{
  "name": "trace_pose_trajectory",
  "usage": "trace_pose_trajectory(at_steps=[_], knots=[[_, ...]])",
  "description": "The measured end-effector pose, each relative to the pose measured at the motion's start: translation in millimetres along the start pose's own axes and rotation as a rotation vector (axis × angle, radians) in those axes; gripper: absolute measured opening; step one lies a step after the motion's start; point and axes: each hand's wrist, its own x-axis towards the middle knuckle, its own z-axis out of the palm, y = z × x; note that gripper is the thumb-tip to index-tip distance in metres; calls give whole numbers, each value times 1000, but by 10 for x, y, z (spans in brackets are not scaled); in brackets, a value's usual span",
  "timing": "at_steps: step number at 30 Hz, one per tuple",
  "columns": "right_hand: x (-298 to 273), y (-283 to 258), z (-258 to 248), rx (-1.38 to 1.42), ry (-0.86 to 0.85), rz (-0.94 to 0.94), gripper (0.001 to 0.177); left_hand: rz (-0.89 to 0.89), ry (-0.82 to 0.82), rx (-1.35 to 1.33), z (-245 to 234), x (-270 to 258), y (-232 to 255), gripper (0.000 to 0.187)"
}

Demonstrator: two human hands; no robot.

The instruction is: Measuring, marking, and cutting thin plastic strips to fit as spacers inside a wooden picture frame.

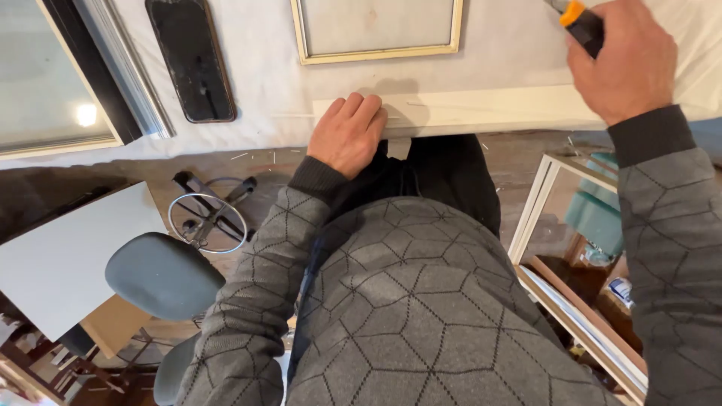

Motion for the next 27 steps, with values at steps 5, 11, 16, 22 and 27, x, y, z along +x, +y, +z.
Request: trace_pose_trajectory(at_steps=[5, 11, 16, 22, 27], knots=[[328, -569, -487, -74, 156, -74, 40, -70, 34, -63, -325, 221, 196, 15], [295, -1221, -319, 654, -163, 155, 28, -417, 331, -520, -794, 552, 529, 33], [312, -1589, -257, 1128, -464, 262, 27, -723, 630, -1438, -641, 555, 366, 17], [142, -1340, -41, 1247, -382, 372, 28, -948, 694, -1613, -522, 422, 254, 8], [258, -1234, -31, 1303, -291, 454, 23, -1030, 726, -1675, -309, 299, 180, 7]])
